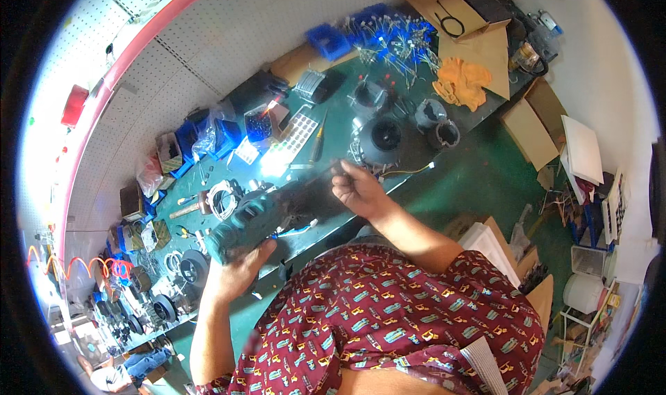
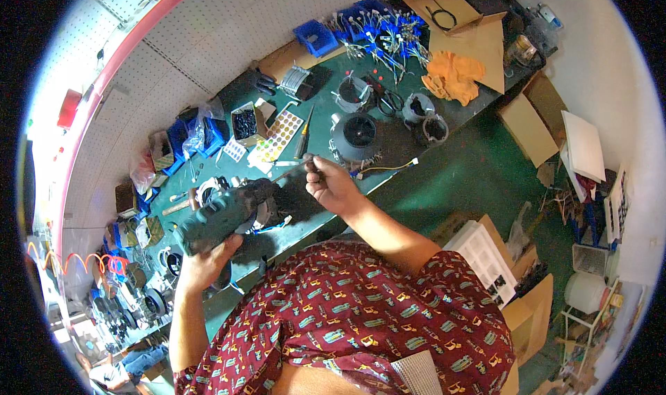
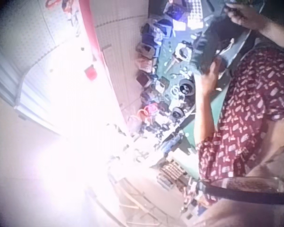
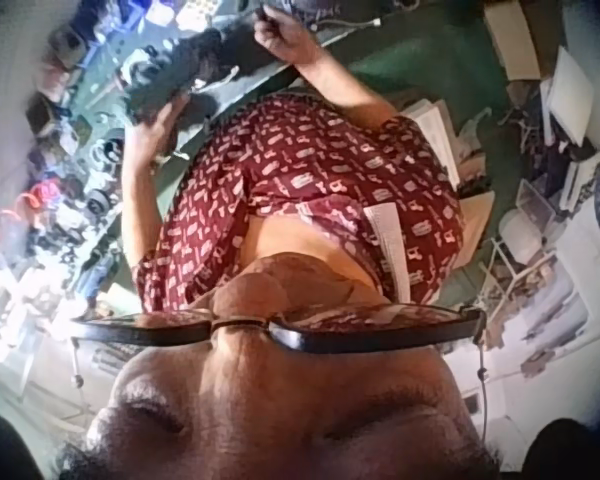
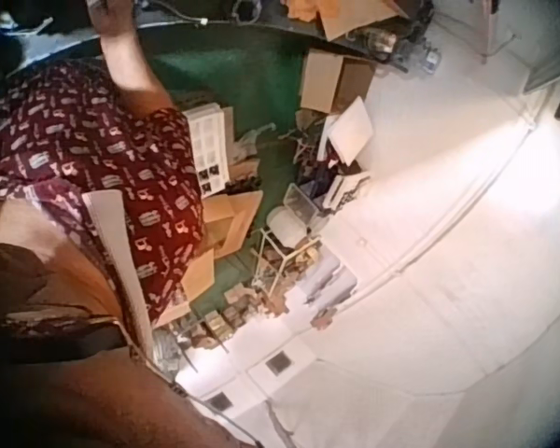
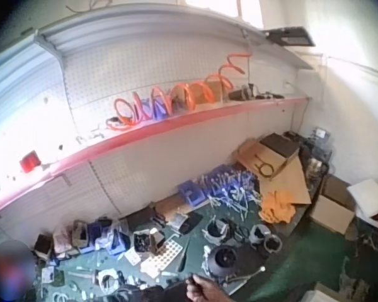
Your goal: The person assembles small black cylindrical electronic components on a green workbench. They insert wires into the components, then use a cordless drill to drive screws into each unit. The person handles the components one at a time, placing them on the table after each step.
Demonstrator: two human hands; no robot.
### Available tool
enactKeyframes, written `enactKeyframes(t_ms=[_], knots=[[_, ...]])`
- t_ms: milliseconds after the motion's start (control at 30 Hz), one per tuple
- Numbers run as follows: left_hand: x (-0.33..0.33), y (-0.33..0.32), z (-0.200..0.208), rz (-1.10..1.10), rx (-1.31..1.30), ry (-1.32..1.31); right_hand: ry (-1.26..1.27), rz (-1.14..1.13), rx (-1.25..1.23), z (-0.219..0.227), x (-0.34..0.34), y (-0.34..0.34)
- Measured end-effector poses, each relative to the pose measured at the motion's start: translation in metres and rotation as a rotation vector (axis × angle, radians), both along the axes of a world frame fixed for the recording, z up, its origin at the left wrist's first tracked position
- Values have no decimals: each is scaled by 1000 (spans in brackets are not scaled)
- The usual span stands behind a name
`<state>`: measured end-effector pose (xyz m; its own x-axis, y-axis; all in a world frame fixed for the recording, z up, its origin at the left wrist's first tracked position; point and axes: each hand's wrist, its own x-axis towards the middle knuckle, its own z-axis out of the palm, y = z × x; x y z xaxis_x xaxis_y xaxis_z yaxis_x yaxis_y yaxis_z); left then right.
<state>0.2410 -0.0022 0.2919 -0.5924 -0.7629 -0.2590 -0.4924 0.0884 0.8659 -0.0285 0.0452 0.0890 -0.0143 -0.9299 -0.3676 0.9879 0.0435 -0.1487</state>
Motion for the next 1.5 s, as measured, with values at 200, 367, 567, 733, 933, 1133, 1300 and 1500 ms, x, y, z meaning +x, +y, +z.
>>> enactKeyframes(t_ms=[200,367,567,733,933,1133,1300,1500], knots=[[-41,-36,-5,-77,-32,-159,153,-189,71,-29,-5,-21],[-60,-55,-26,-136,-89,-103,171,-214,124,-37,-12,-24],[-77,-58,-17,-132,-149,-120,213,-229,200,-36,-13,-18],[-81,-71,-20,-203,-111,-116,425,-83,260,-21,-16,7],[-106,-93,2,-380,-352,-274,1193,-339,456,-11,-31,75],[-131,-108,20,-523,-352,-250,1571,-458,589,-48,-83,80],[-159,-130,22,-581,-441,-458,1988,-375,591,-66,-104,47],[-219,-131,42,-783,-331,-587,1863,-266,277,-147,-136,50]])
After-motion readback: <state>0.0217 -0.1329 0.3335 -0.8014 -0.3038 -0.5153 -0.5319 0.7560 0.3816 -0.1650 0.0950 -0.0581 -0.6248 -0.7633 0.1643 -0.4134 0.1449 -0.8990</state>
